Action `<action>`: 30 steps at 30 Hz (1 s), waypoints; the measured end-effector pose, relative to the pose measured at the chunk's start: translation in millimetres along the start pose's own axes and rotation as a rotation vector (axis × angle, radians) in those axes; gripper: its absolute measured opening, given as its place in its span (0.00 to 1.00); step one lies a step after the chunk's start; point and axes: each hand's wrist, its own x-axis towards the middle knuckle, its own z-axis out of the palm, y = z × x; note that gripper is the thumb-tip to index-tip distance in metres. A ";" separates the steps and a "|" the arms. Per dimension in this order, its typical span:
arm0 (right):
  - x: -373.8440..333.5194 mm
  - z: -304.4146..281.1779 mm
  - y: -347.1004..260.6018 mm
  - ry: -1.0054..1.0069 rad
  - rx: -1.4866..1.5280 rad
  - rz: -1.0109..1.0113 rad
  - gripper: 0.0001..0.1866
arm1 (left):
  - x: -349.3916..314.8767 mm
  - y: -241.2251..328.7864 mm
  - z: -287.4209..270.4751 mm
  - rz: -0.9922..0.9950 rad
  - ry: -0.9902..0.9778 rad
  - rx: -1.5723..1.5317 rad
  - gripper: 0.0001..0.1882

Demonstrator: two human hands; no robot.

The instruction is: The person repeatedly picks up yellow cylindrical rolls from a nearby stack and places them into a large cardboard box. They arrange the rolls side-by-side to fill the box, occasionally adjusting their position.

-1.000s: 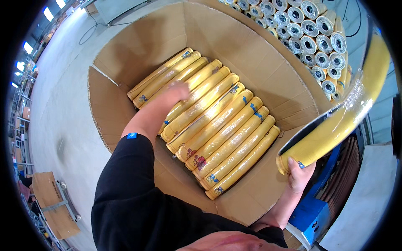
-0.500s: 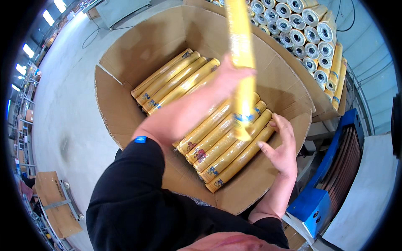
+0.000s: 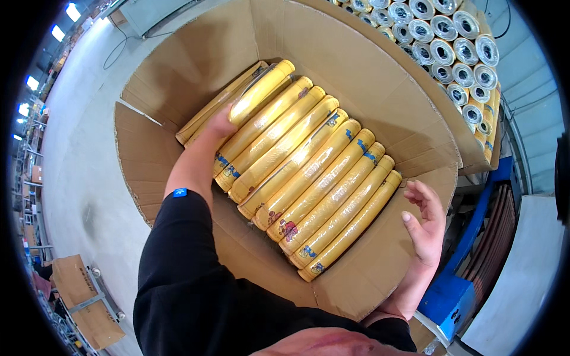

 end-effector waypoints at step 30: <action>-13.1 -2.3 15.1 -0.098 0.062 0.208 0.24 | -94.3 -95.3 53.9 -0.842 0.373 -0.959 0.20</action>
